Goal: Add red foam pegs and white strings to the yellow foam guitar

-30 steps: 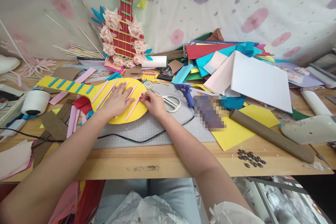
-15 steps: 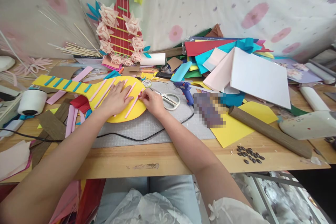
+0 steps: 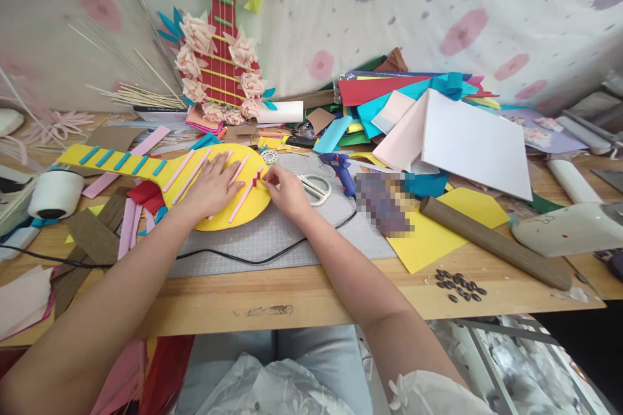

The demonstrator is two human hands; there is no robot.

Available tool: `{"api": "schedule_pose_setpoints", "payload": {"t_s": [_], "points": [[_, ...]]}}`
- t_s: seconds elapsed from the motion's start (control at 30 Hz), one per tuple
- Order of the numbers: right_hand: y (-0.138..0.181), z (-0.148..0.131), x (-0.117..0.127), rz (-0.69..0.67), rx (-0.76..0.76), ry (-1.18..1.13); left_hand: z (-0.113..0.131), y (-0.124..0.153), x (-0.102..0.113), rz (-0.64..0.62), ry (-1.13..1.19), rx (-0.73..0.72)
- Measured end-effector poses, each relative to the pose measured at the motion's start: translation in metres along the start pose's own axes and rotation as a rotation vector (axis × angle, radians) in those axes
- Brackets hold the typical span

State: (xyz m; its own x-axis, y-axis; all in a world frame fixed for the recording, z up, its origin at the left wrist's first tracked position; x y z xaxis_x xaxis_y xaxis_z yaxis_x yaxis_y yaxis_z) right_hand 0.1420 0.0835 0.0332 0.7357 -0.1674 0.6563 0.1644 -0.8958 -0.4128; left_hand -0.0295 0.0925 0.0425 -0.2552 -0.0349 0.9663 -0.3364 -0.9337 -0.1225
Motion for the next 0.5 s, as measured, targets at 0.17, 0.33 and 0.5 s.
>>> {"api": "schedule_pose_setpoints", "payload": {"t_s": [0.17, 0.33, 0.5], "points": [[-0.001, 0.004, 0.002, 0.028, 0.004, 0.046, 0.000, 0.001, 0.000, 0.000, -0.008, 0.000], [0.001, -0.005, -0.005, -0.020, 0.052, 0.094, 0.001, 0.001, 0.001, -0.002, -0.008, -0.003], [-0.001, -0.005, -0.009, -0.030, 0.033, 0.109, 0.001, 0.000, 0.001, -0.001, -0.007, -0.004]]}}
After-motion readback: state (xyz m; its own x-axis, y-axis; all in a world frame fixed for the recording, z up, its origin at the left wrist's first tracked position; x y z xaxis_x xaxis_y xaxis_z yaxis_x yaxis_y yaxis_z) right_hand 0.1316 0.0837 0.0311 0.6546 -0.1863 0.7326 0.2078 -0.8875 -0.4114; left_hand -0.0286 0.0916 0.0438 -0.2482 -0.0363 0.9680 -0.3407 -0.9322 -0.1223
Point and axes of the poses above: each hand's wrist, its own y-axis away from the middle knuckle, its own x-axis out of the back of the hand, z = x × y, the point moved 5 cm from there along -y, towards the middle knuckle, and after that the axes turned 14 degrees about y, right-handed, at the moved point
